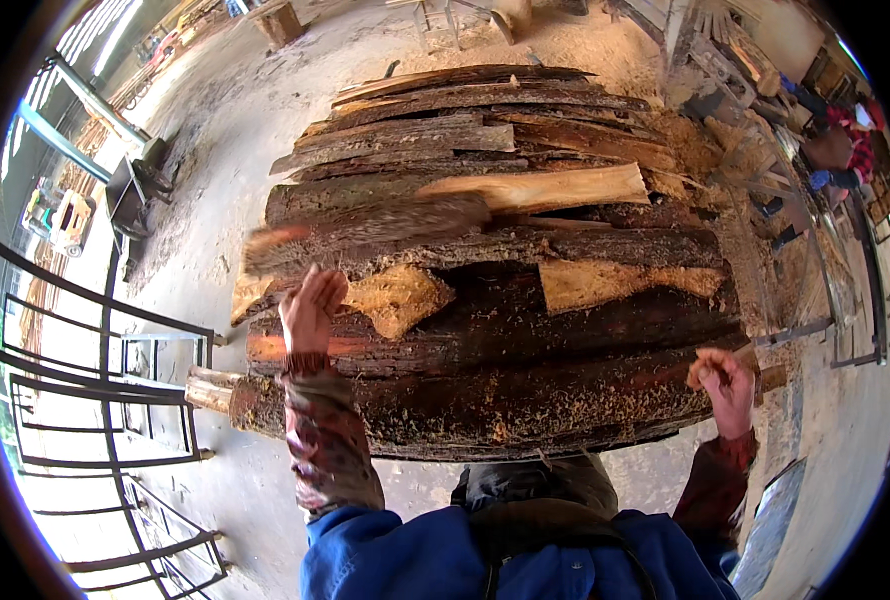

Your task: The person picks up wooden planks from a pile on the floor and places them onto a metal rack. The person also picks up a thin stick from the sawdust-covered floor. The camera is extremely unstable, swinging rapidly and often obscuring the view of the hands and objects.

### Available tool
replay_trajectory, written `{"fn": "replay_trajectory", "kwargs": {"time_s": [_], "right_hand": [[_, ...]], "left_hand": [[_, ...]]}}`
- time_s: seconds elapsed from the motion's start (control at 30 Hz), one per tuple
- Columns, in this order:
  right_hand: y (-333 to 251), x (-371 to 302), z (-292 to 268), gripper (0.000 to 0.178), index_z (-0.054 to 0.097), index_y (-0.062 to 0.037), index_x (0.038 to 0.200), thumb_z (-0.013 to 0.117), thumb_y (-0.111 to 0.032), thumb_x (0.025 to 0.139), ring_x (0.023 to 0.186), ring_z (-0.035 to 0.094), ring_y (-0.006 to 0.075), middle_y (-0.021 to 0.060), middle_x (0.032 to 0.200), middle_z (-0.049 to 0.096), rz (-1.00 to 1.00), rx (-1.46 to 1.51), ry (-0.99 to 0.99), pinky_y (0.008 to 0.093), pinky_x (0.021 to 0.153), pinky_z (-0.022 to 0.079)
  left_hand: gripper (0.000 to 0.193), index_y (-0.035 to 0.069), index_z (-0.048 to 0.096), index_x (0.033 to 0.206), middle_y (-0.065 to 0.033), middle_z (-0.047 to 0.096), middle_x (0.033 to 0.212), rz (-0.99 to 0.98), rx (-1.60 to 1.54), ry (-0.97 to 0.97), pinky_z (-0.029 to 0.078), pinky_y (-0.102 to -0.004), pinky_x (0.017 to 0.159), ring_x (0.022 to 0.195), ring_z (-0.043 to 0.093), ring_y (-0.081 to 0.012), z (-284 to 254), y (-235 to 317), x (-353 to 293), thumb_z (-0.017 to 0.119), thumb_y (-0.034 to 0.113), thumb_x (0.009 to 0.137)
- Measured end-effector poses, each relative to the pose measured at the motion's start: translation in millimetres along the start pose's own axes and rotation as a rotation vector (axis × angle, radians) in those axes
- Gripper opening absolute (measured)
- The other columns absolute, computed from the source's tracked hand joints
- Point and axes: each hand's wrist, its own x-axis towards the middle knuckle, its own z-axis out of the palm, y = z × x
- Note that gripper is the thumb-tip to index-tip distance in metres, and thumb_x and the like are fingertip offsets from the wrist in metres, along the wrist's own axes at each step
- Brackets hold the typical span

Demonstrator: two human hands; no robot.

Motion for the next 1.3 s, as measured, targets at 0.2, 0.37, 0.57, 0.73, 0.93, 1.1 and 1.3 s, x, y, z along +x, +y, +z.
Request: {"fn": "replay_trajectory", "kwargs": {"time_s": [0.2,0.37,0.57,0.73,0.93,1.1,1.3], "right_hand": [[59,-84,-26,0.017,0.056,0.0017,0.098,0.055,-0.012,0.088,0.064,0.057,0.0115,0.0054,0.075,0.059,0.209,0.076,0.287,0.0239,0.058,0.047],[136,-158,-21,0.02,0.058,0.0025,0.097,0.059,-0.014,0.084,0.059,0.06,0.0147,0.007,0.072,0.061,0.485,0.207,0.404,0.0263,0.053,0.05],[230,-260,-21,0.028,0.058,0.0042,0.095,0.061,-0.02,0.082,0.058,0.063,0.0192,0.012,0.071,0.061,0.764,0.267,0.441,0.0291,0.048,0.052],[264,-311,-38,0.024,0.061,0.005,0.089,0.063,-0.017,0.08,0.058,0.063,0.0192,0.0114,0.07,0.062,0.956,0.361,0.507,0.0304,0.05,0.054],[333,-387,-93,0.027,0.064,0.0036,0.09,0.063,-0.02,0.079,0.059,0.064,0.0175,0.0104,0.069,0.064,1.026,0.401,0.564,0.0288,0.051,0.053],[356,-413,-145,0.027,0.064,0.0036,0.088,0.063,-0.021,0.079,0.058,0.063,0.0163,0.0102,0.068,0.064,0.987,0.421,0.638,0.0279,0.052,0.053],[375,-405,-193,0.028,0.064,0.0048,0.09,0.063,-0.021,0.081,0.057,0.062,0.0162,0.0101,0.067,0.063,0.911,0.44,0.721,0.028,0.05,0.051]], "left_hand": [[0.023,-0.008,0.055,0.102,-0.0196,0.063,0.094,-0.009,0.052,-0.162,0.058,-0.032,0.069,0.081,0.065,-0.0249,22,-33,-42,0.059,0.007,0.085],[0.023,-0.005,0.056,0.106,-0.0147,0.064,0.094,-0.115,0.124,-0.271,0.054,-0.0315,0.07,0.08,0.064,-0.0214,47,-52,-90,0.055,0.009,0.088],[0.027,-0.005,0.053,0.111,-0.0166,0.064,0.095,-0.214,0.206,-0.47,0.052,-0.0322,0.065,0.078,0.063,-0.0227,111,-98,-153,0.055,0.01,0.088],[0.026,-0.004,0.053,0.11,-0.0169,0.063,0.096,-0.307,0.239,-0.647,0.053,-0.0317,0.069,0.08,0.064,-0.0225,168,-141,-223,0.055,0.009,0.088],[0.025,-0.004,0.054,0.108,-0.0179,0.062,0.096,-0.453,0.255,-0.894,0.053,-0.0338,0.068,0.081,0.064,-0.0237,264,-205,-337,0.058,0.008,0.086],[0.024,-0.003,0.054,0.107,-0.0182,0.062,0.095,-0.588,0.273,-1.036,0.054,-0.0346,0.069,0.081,0.064,-0.0247,316,-256,-403,0.058,0.006,0.086],[0.022,-0.003,0.053,0.108,-0.0187,0.063,0.095,-0.689,0.348,-1.165,0.054,-0.0353,0.068,0.082,0.064,-0.0256,374,-299,-455,0.056,0.003,0.087]]}}
